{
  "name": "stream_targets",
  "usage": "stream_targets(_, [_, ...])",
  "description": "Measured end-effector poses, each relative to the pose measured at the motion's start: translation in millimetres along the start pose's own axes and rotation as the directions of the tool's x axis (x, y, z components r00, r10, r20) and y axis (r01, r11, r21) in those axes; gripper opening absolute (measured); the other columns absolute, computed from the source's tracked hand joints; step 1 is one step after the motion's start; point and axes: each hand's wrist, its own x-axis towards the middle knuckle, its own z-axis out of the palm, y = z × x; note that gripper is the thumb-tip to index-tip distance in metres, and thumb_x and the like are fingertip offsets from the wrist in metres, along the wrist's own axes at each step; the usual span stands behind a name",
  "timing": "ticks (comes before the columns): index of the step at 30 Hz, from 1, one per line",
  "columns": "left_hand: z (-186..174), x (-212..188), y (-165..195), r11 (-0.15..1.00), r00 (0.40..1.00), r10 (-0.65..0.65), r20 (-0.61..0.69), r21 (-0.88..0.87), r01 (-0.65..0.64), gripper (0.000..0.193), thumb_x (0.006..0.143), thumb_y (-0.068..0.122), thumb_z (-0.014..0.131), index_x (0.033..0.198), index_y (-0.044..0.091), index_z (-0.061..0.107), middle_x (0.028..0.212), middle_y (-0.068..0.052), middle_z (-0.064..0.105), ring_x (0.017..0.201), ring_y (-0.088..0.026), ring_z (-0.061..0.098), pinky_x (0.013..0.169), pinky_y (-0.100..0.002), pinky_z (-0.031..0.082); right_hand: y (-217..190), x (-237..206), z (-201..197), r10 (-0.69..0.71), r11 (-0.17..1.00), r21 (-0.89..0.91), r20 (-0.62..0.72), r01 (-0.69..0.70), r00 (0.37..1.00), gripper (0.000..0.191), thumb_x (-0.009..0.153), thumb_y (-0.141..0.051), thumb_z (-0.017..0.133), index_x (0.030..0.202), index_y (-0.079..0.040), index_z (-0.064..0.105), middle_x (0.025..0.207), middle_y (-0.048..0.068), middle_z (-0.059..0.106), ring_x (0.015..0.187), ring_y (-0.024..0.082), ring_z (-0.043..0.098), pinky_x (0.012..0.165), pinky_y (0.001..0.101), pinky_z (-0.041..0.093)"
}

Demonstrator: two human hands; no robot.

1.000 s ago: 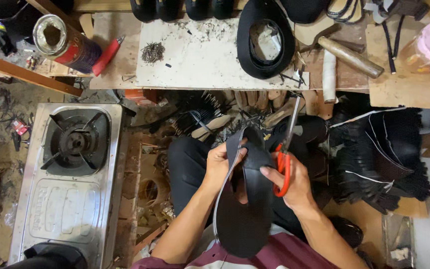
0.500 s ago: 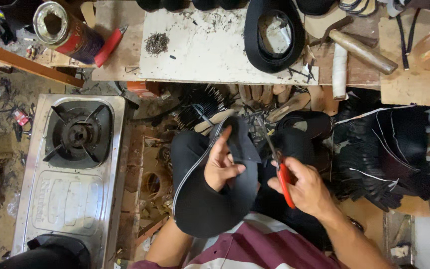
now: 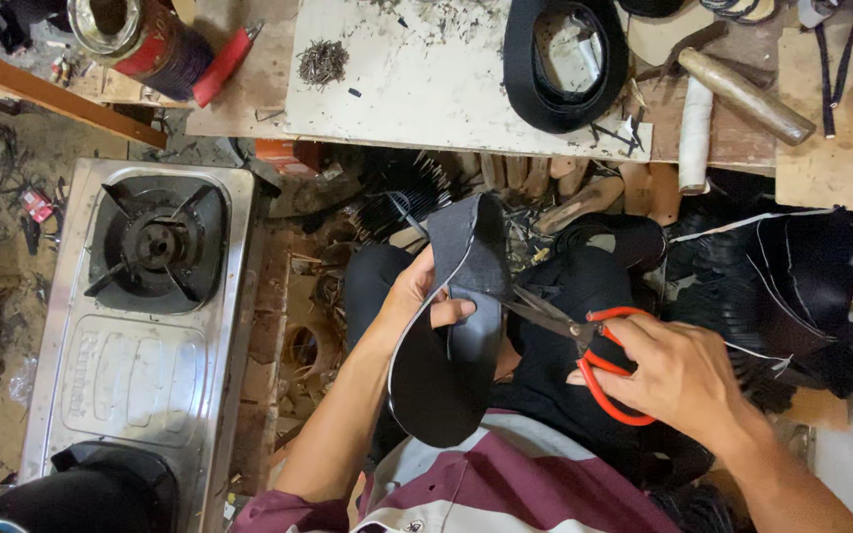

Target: The person sits on the floor and uses red-handled scissors to trim the edges of a black shoe upper. They repeatedly cut along the perimeter, rotate the piece, and trim small sections to shape the material.

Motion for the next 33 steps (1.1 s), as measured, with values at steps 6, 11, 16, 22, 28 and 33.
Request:
stream_targets(6, [13.2,-1.7,18.4,0.997,0.998,-0.054,-0.025,0.051,0.056,0.095,0.075,-0.021,0.066,0.160,0.008,0.036,0.145,-0.005,0.058,0.131,-0.017,0.058,0.107,-0.032,0.047,11.0,2.6,-8.2,-0.072,0.980,-0.181,0.084,0.086,0.994,0.065,0.063,-0.056,0.086,0.105,-0.007,0.072,0.081,0.011,0.072,0.064,0.032,0.071,0.058,0.0403,0.056])
stream_targets(11, [17.0,-2.7,26.3,0.995,0.999,-0.034,0.028,0.093,0.031,0.094,0.076,-0.017,0.066,0.162,0.005,0.036,0.146,-0.011,0.057,0.134,-0.020,0.057,0.113,-0.034,0.045,16.5,5.8,-12.9,-0.148,0.959,-0.227,0.114,0.171,0.982,0.065,0.064,-0.053,0.081,0.108,-0.006,0.071,0.080,0.012,0.072,0.062,0.031,0.071,0.056,0.0396,0.056])
stream_targets(16, [18.1,-5.1,30.7,0.996,0.995,0.006,0.096,-0.088,0.002,0.093,0.074,-0.011,0.065,0.161,0.003,0.034,0.144,-0.016,0.058,0.131,-0.027,0.061,0.114,-0.039,0.048,17.0,6.9,-12.0,-0.116,0.963,-0.226,0.135,0.144,0.984,0.064,0.065,-0.055,0.085,0.106,-0.007,0.074,0.081,0.012,0.072,0.058,0.031,0.071,0.052,0.0399,0.056])
stream_targets(22, [10.1,-5.8,17.8,0.998,0.999,0.019,0.039,-0.062,-0.017,0.089,0.077,-0.011,0.066,0.160,0.003,0.037,0.141,-0.014,0.060,0.129,-0.024,0.061,0.111,-0.036,0.049,16.0,4.2,-5.0,-0.104,0.978,-0.171,0.088,0.118,0.991,0.062,0.064,-0.053,0.085,0.101,-0.005,0.073,0.078,0.012,0.072,0.059,0.030,0.071,0.054,0.0395,0.057])
stream_targets(28, [8.9,-0.7,-16.6,0.988,0.955,0.116,-0.274,0.131,-0.082,0.087,0.082,-0.018,0.074,0.159,0.008,0.041,0.131,-0.006,0.063,0.104,-0.016,0.062,0.085,-0.030,0.052,-7.1,-0.3,21.2,0.066,0.998,0.017,-0.013,-0.065,0.998,0.061,0.057,-0.047,0.089,0.096,-0.004,0.072,0.088,0.011,0.075,0.060,0.032,0.072,0.053,0.0402,0.056])
stream_targets(33, [20.0,4.0,-33.1,0.976,0.928,0.216,-0.304,0.067,-0.206,0.087,0.081,-0.018,0.072,0.156,0.008,0.039,0.138,-0.001,0.060,0.116,-0.012,0.062,0.097,-0.027,0.053,-27.5,-3.5,50.7,0.212,0.972,0.129,-0.114,-0.197,0.971,0.045,0.066,-0.035,0.088,0.099,-0.008,0.072,0.097,0.010,0.076,0.073,0.034,0.073,0.063,0.0410,0.059])
